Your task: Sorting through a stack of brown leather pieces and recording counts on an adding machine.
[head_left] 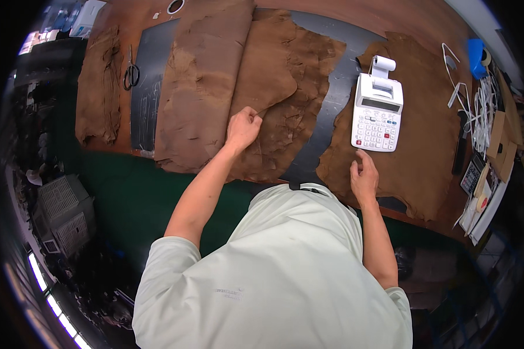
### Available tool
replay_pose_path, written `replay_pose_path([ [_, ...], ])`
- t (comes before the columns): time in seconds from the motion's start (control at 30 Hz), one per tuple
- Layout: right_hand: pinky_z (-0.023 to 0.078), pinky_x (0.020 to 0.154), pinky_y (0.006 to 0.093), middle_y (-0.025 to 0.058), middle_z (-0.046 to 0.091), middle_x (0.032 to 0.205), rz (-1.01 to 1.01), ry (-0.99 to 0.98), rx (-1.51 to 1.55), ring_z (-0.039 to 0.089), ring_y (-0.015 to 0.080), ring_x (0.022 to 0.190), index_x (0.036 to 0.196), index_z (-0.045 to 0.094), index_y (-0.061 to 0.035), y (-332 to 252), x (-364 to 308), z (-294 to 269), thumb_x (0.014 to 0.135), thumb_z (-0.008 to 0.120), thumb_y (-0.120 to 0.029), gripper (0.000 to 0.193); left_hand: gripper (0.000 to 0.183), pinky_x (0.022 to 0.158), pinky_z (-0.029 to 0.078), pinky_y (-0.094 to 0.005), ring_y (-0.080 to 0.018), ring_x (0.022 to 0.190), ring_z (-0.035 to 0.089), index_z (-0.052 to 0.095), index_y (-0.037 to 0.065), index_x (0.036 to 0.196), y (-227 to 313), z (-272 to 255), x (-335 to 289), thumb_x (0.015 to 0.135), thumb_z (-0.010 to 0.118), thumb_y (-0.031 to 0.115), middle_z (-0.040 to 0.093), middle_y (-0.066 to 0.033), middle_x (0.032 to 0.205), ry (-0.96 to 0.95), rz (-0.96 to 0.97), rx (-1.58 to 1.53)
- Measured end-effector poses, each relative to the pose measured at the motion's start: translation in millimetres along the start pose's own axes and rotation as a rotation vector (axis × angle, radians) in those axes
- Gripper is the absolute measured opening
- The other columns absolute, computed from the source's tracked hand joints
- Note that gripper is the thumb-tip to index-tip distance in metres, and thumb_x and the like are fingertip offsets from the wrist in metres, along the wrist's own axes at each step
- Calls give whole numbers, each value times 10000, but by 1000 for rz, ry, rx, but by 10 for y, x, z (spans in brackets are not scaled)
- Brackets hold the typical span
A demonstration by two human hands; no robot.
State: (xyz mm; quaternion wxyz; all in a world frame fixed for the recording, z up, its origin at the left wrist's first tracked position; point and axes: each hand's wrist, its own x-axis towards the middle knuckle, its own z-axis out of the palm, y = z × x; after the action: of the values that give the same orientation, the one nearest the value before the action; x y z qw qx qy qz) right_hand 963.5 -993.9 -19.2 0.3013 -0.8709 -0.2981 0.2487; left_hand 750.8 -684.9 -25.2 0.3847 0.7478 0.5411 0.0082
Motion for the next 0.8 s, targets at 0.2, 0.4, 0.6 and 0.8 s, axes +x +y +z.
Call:
replay_pose_path([
  [0.2, 558, 804, 377, 152, 659, 1271, 25, -42, -6, 704, 270, 845, 1283, 611, -24, -17, -6, 22, 945, 609, -80, 342, 182, 689, 459, -264, -98, 803, 588, 693, 22, 1067, -666, -1026, 258, 962, 642, 162, 669, 2, 910, 59, -194, -491],
  [0.4, 557, 784, 374, 158, 658, 1266, -21, -74, -24, 700, 273, 837, 1284, 607, -23, -18, 15, 79, 944, 609, -69, 343, 206, 786, 495, -306, -154, 868, 629, 695, 9, 1087, -1447, -1387, 381, 973, 654, 175, 699, -51, 933, 249, -235, -276],
  [0.6, 555, 776, 378, 167, 656, 1263, -36, -58, -41, 698, 281, 825, 1276, 607, -18, 9, 52, 28, 943, 610, -60, 336, 228, 782, 496, -312, -158, 857, 628, 694, 2, 1103, -1408, -1246, 401, 976, 657, 187, 697, -65, 908, 314, -239, -223],
  [0.8, 553, 853, 391, 179, 639, 1289, -20, -30, -81, 686, 323, 991, 1256, 615, -13, 201, 57, -72, 942, 606, -59, 318, 220, 822, 487, -288, -142, 908, 619, 693, 14, 1123, -1347, -1186, 404, 989, 651, 184, 696, -40, 951, 280, -206, -235],
])
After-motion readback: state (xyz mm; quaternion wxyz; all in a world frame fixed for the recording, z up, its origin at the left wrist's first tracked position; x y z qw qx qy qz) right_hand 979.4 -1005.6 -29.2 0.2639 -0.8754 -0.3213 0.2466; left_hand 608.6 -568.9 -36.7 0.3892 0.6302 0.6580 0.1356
